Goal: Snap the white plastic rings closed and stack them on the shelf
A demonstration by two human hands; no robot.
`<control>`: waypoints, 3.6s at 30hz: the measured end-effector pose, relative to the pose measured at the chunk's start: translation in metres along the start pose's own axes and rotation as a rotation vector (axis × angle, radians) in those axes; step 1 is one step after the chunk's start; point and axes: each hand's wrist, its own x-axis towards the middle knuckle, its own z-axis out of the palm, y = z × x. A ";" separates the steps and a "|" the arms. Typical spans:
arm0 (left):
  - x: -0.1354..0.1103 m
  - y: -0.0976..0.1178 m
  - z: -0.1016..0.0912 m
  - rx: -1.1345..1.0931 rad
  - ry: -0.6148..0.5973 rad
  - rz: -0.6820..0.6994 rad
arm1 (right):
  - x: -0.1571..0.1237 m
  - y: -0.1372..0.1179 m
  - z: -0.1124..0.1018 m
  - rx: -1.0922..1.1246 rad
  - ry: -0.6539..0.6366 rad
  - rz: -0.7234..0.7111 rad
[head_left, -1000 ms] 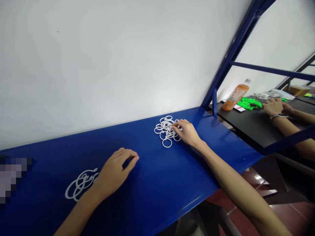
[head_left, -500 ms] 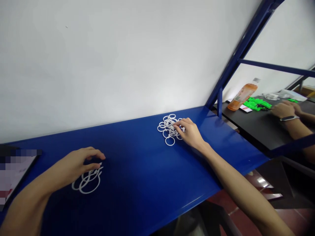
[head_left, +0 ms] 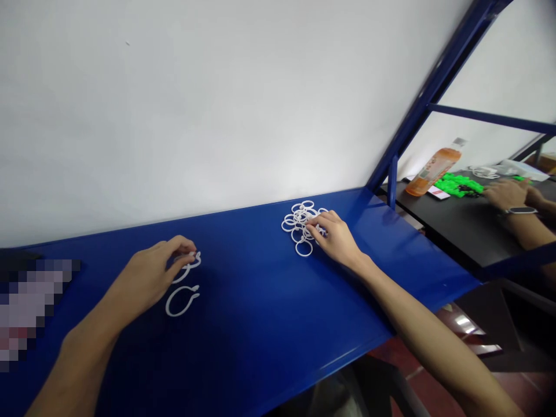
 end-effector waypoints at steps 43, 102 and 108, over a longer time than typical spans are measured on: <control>-0.003 0.046 0.048 -0.040 0.036 0.038 | -0.016 -0.067 0.039 0.612 -0.153 0.127; -0.032 0.111 0.071 -0.274 0.431 0.762 | -0.029 -0.078 0.031 0.549 -0.392 -0.340; -0.027 0.104 0.068 -0.310 0.410 0.684 | -0.027 -0.080 0.031 0.510 -0.316 -0.284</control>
